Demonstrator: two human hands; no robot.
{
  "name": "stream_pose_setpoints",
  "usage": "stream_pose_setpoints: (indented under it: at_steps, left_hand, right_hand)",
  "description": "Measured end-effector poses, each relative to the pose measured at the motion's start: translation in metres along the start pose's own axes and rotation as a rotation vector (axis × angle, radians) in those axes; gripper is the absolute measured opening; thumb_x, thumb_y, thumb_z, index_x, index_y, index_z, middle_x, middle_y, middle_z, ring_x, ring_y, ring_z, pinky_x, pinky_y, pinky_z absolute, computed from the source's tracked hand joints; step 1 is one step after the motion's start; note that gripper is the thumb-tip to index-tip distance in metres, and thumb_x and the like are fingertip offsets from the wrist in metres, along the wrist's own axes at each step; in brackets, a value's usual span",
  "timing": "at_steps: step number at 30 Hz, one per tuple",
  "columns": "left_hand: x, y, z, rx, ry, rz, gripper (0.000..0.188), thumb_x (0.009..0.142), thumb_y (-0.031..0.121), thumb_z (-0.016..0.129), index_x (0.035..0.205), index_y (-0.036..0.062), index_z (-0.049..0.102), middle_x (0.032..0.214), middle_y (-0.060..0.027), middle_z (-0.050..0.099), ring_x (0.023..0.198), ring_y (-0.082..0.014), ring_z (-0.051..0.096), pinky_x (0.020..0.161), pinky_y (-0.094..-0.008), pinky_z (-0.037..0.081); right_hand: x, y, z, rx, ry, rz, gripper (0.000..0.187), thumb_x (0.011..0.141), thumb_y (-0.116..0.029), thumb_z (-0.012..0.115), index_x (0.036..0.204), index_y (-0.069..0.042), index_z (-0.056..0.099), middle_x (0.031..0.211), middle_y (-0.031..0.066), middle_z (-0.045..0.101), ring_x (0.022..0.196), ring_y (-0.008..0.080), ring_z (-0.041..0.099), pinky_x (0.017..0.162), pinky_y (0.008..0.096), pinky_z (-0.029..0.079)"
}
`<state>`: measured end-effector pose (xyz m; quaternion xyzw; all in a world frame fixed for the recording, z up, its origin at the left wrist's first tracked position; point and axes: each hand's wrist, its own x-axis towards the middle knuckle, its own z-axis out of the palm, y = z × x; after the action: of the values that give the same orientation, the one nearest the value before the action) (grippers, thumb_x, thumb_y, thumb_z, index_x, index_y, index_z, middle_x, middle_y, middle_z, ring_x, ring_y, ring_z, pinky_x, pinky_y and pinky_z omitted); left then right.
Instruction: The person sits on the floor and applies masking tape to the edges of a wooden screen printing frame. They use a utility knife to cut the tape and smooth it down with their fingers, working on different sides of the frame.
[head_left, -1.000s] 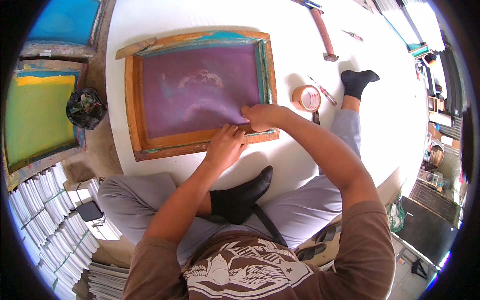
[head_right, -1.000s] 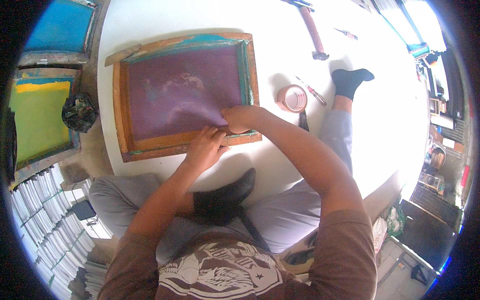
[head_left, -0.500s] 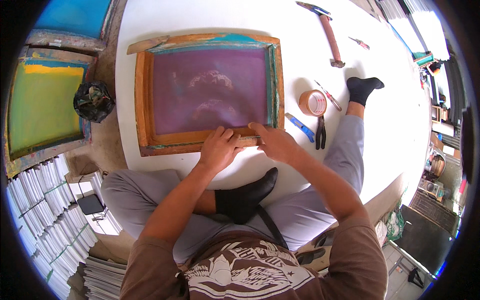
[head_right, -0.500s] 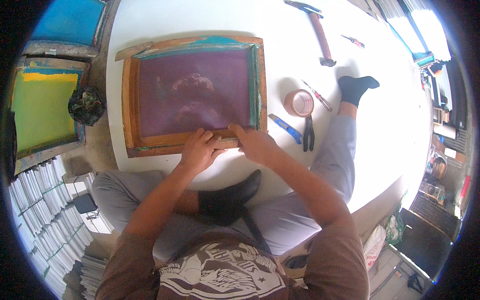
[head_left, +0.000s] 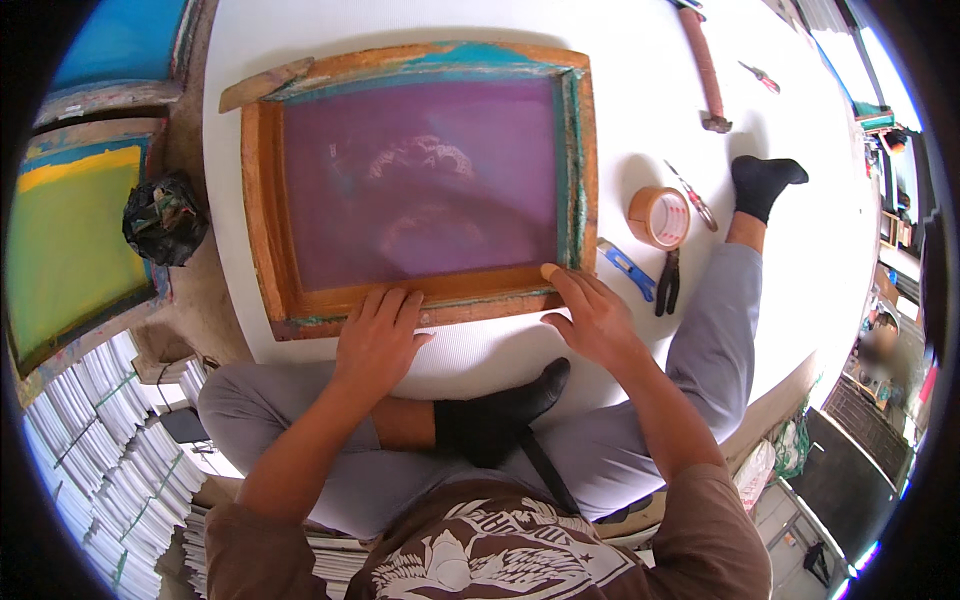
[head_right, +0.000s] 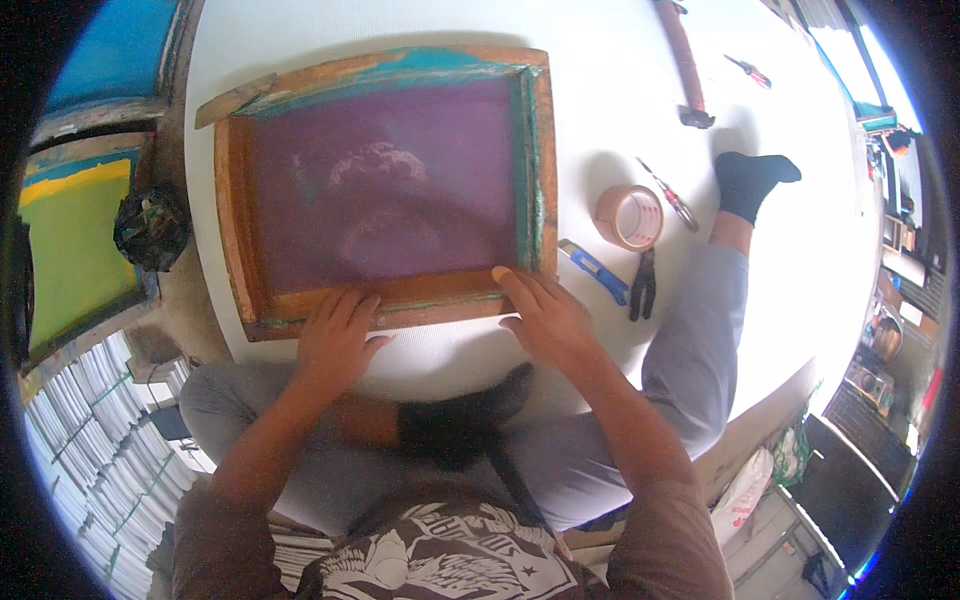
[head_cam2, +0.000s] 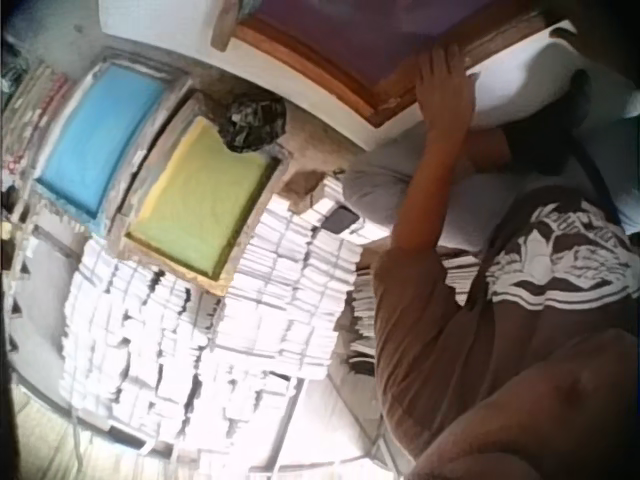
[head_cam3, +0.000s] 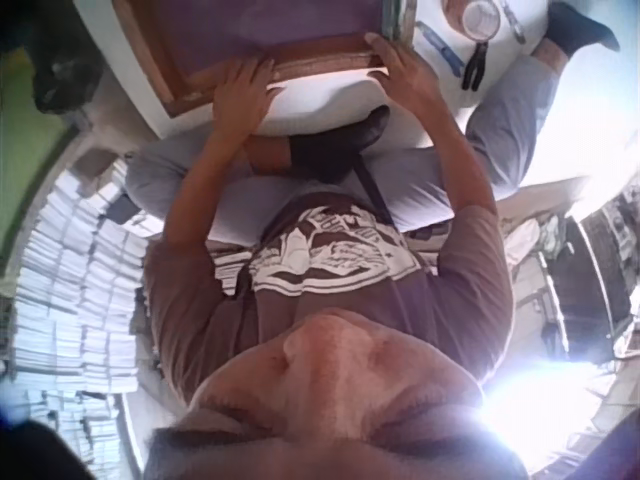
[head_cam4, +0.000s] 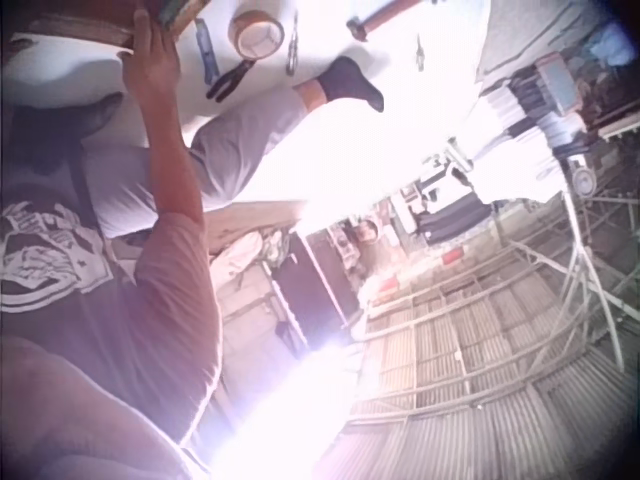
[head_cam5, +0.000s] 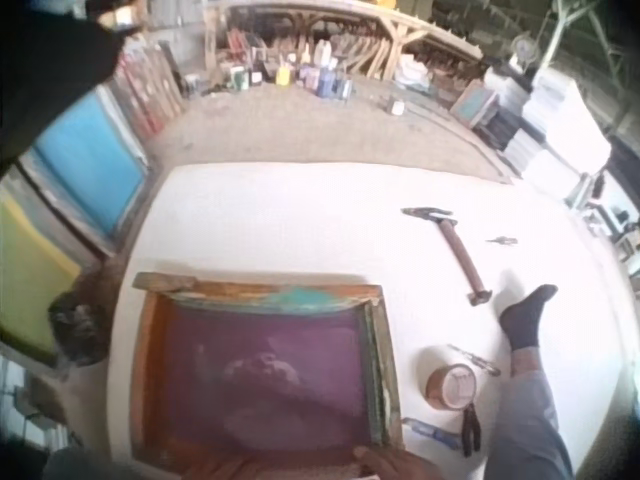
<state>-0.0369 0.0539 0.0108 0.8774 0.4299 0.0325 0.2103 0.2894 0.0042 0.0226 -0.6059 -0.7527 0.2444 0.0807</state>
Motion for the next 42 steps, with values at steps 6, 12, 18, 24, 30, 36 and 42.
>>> stream_pose_setpoints:
  at_steps: [6,12,18,24,30,36,42]
  left_hand:
    - [0.002,-0.009,-0.005,-0.07,-0.022,-0.001,0.049,0.075,0.022,0.084,0.119,0.0016,0.073,0.107,-0.007,0.066,0.1,-0.028,0.063,0.088,-0.0428,0.056]
    - [0.001,-0.011,-0.009,-0.136,-0.056,-0.06,0.047,0.073,0.021,0.084,0.115,0.0017,0.075,0.104,-0.0074,0.068,0.097,-0.0264,0.064,0.086,-0.043,0.057]
    - [-0.026,-0.031,-0.028,0.046,-0.17,-0.181,0.049,0.075,0.024,0.084,0.118,0.0021,0.072,0.111,-0.0095,0.069,0.104,-0.03,0.065,0.089,-0.0447,0.057]
    - [-0.036,-0.058,-0.047,0.097,-0.177,-0.142,0.054,0.075,0.025,0.084,0.122,0.0022,0.071,0.113,-0.0104,0.068,0.109,-0.0317,0.063,0.098,-0.0482,0.052]
    - [-0.044,-0.059,-0.05,0.205,-0.149,-0.218,0.05,0.072,0.025,0.086,0.116,0.0034,0.075,0.11,-0.0083,0.069,0.107,-0.0293,0.063,0.101,-0.047,0.049]
    - [-0.042,-0.067,-0.053,0.18,-0.131,-0.185,0.046,0.069,0.025,0.087,0.11,0.0059,0.078,0.104,-0.0065,0.07,0.102,-0.0276,0.064,0.099,-0.0475,0.047]
    - [-0.043,-0.064,-0.047,0.169,-0.076,-0.213,0.045,0.068,0.025,0.087,0.109,0.007,0.079,0.104,-0.0051,0.071,0.101,-0.0267,0.065,0.097,-0.0455,0.048]
  right_hand:
    - [0.011,0.002,-0.012,0.048,-0.075,-0.037,0.069,0.076,-0.016,0.089,0.136,-0.002,0.058,0.124,0.0157,0.071,0.116,0.0362,0.069,0.096,0.0438,0.057]
    - [0.013,0.002,-0.004,0.137,-0.143,-0.012,0.062,0.076,-0.008,0.087,0.132,0.0,0.06,0.106,0.0141,0.073,0.099,0.0347,0.072,0.085,0.0431,0.059]
    - [0.014,0.003,0.001,0.114,-0.056,-0.09,0.057,0.079,-0.006,0.083,0.132,0.0,0.062,0.104,0.0153,0.073,0.095,0.0339,0.073,0.081,0.0437,0.06]
    - [0.011,-0.004,-0.006,0.159,-0.012,0.053,0.057,0.08,-0.01,0.087,0.131,0.0,0.063,0.116,0.0192,0.072,0.105,0.0375,0.072,0.088,0.0452,0.06]
    - [0.007,0.002,-0.018,0.201,0.131,0.175,0.064,0.081,-0.016,0.09,0.135,-0.001,0.061,0.124,0.0188,0.07,0.115,0.037,0.07,0.095,0.0452,0.059]
    - [0.023,-0.023,-0.002,0.14,-0.088,-0.015,0.072,0.074,-0.014,0.091,0.136,0.002,0.06,0.116,0.0174,0.071,0.106,0.0382,0.07,0.09,0.0432,0.059]
    - [0.025,-0.02,0.005,0.062,-0.133,-0.066,0.064,0.076,-0.003,0.084,0.135,0.002,0.06,0.107,0.016,0.07,0.093,0.035,0.069,0.082,0.0429,0.058]
